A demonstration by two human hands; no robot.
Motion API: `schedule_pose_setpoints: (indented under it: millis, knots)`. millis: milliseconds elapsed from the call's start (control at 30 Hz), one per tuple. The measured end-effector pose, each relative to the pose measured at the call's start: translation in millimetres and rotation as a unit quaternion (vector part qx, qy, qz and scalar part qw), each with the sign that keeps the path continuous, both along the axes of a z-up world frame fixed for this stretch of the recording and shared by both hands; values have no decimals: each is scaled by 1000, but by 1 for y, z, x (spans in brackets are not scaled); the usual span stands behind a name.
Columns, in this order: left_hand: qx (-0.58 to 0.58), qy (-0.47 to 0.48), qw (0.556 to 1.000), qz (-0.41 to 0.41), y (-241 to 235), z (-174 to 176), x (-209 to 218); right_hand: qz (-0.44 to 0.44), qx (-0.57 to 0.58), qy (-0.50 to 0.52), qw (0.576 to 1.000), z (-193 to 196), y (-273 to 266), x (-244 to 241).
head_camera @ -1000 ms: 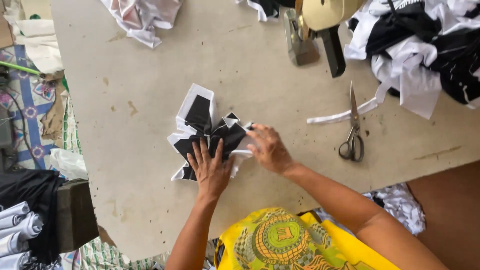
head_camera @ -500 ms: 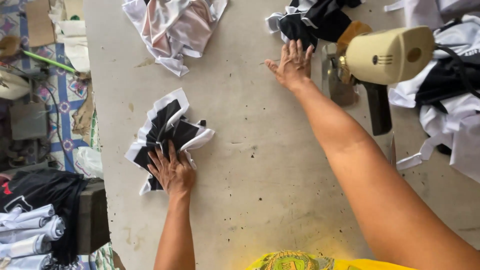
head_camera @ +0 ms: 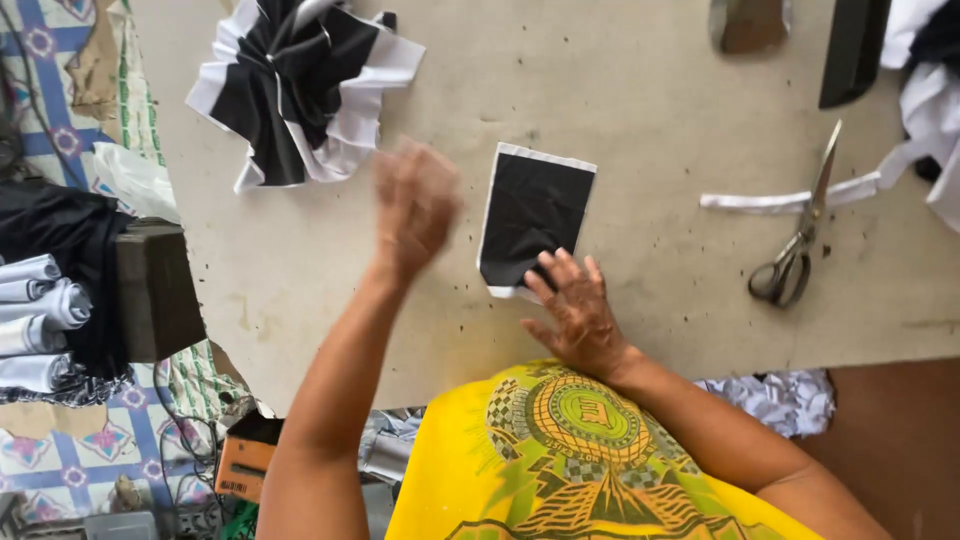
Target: Folding and cutting fabric pieces using manual scissors and an electric fabric cutter in a factory setting.
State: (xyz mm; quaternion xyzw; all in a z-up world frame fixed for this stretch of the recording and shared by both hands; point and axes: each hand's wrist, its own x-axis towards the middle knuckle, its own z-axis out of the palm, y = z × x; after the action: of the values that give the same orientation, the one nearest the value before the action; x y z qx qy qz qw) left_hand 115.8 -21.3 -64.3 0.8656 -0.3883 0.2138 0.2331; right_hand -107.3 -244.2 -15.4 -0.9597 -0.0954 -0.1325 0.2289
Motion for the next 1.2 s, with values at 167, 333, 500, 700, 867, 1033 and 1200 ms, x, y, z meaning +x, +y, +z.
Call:
schedule_pose_setpoints:
  millis: [167,333,500,700,867,1033,1200]
  knots:
    - [56,101,992,-53,-18,47,-111,-28,-99,31,994,-1,-18,-30]
    - [34,86,995,23,2,43,-131,-24,-146,61,987,-2,-36,-26]
    - [83,62,994,20,-3,60,-117,2,-131,-10,991,-1,-27,40]
    - [125,79,986,79,7,70,-116,-15,-201,20,979,-20,-38,66]
    - [123,80,986,81,-5,60,-115,-15,-179,28,983,-18,-24,73]
    - [117,61,990,55,-22,60,-95,-22,-179,-57,982,-11,-11,39]
    - [143,64,988,-5,-33,67,-59,65,-115,-24,991,-19,-14,-26]
